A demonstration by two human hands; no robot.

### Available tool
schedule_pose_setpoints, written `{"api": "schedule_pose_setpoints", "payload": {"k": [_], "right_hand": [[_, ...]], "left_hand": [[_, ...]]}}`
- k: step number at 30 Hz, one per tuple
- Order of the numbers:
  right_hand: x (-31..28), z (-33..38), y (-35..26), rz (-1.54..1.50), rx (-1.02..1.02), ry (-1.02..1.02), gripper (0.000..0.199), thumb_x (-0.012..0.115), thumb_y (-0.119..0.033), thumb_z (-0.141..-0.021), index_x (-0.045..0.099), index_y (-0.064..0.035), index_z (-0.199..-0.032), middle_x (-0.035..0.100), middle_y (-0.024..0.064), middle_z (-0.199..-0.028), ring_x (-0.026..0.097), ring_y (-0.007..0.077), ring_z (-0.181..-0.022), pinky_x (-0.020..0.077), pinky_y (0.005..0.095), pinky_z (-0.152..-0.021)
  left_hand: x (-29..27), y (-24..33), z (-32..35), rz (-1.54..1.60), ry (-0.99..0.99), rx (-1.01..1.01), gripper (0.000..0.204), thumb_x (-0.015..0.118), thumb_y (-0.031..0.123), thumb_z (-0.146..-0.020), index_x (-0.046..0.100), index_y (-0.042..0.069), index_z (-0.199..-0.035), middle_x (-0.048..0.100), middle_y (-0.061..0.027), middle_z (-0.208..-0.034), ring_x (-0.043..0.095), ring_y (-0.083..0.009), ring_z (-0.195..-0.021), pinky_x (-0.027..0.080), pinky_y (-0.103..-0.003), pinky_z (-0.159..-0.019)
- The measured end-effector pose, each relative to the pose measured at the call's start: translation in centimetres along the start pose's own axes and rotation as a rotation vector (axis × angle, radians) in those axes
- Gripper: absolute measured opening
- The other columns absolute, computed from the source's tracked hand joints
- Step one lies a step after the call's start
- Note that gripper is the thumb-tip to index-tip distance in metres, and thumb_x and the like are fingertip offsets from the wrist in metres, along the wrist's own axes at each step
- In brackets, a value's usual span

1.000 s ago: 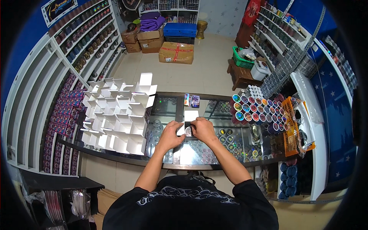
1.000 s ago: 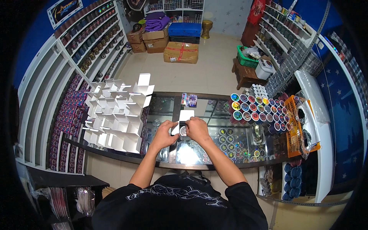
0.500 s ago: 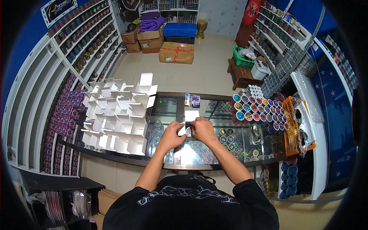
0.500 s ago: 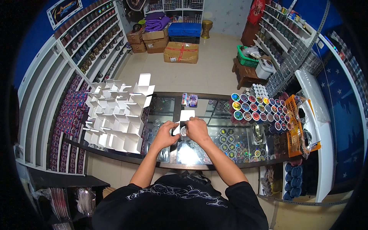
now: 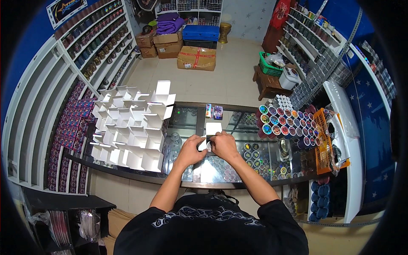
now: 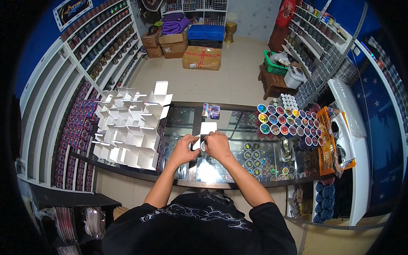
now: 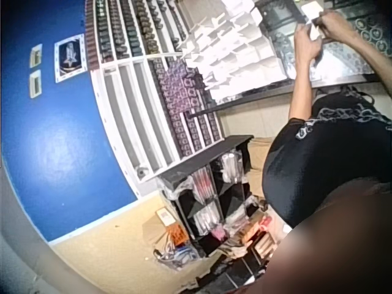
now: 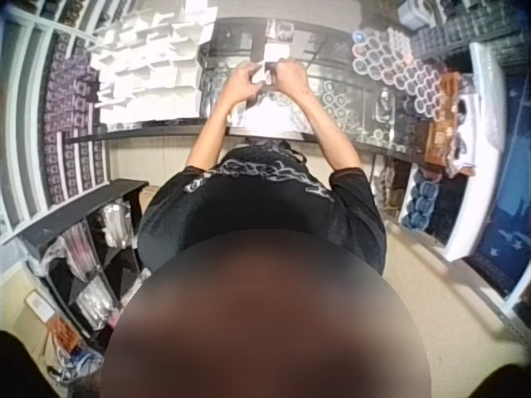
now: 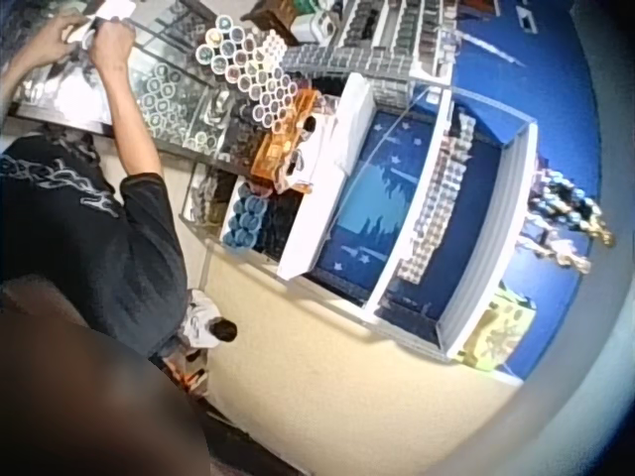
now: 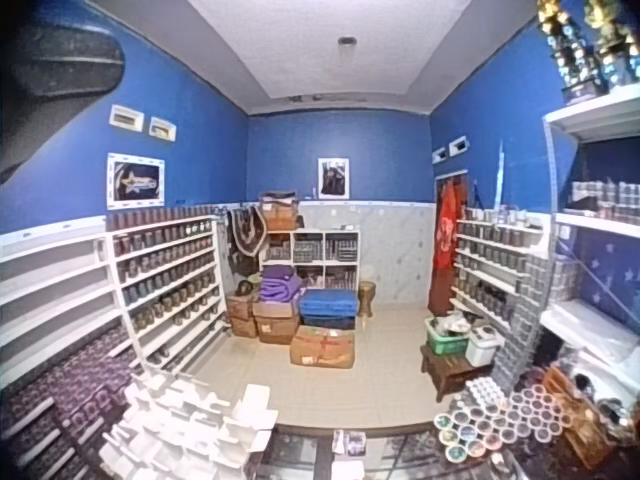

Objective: Assembling and boxing toy spinning top components in a retail environment.

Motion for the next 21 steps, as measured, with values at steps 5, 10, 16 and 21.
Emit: {"api": "schedule_pose_setpoints", "payload": {"k": [5,10,16,21], "right_hand": [[0.2,0.0,0.1,0.015,-0.006,-0.014,0.017,0.06,-0.014,-0.07,0.072,-0.0089,-0.081,0.065,0.0098,-0.08,0.061,0.0283,-0.08,0.0517,0.0415,-0.069],[0.0,0.0,0.1,0.033,-0.005,-0.032,0.017,0.061,-0.014,-0.07,0.072,-0.0092,-0.081,0.065,0.0093,-0.08,0.061,0.0283,-0.08,0.0519,0.0413,-0.069],[-1.1,0.5,0.8,-0.291,0.143,0.076,0.021,0.057,-0.008,-0.076,0.071,-0.0047,-0.091,0.066,0.0138,-0.087,0.064,0.0297,-0.083,0.0524,0.0395,-0.074],[-0.4,2.8,4.1,-0.666,0.469,0.223,0.017,0.062,-0.004,-0.078,0.07,-0.0007,-0.093,0.068,0.0158,-0.082,0.066,0.0226,-0.065,0.0524,0.0326,-0.062]], "left_hand": [[0.0,0.0,0.0,0.003,0.0,0.005,0.043,0.069,0.013,-0.067,0.064,-0.005,-0.107,0.061,-0.0174,-0.095,0.06,-0.0328,-0.091,0.048,-0.037,-0.083],[0.1,0.0,0.0,0.007,-0.006,-0.008,0.043,0.069,0.013,-0.067,0.064,-0.005,-0.106,0.061,-0.0171,-0.096,0.06,-0.0328,-0.091,0.048,-0.037,-0.083],[-0.1,-0.1,0.1,0.018,-0.023,-0.037,0.044,0.07,0.014,-0.069,0.064,-0.005,-0.108,0.062,-0.0175,-0.098,0.061,-0.0334,-0.091,0.049,-0.037,-0.083],[-0.2,0.1,0.3,0.041,-0.039,-0.062,0.045,0.07,0.013,-0.07,0.062,-0.005,-0.11,0.063,-0.0182,-0.103,0.062,-0.0327,-0.096,0.049,-0.035,-0.087]]}}
Point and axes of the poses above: each hand's wrist, its own z-axis away from the middle knuckle, its own x-axis out of the palm, y = z × x, the point moved 2 cm from there along -z, towards the middle knuckle
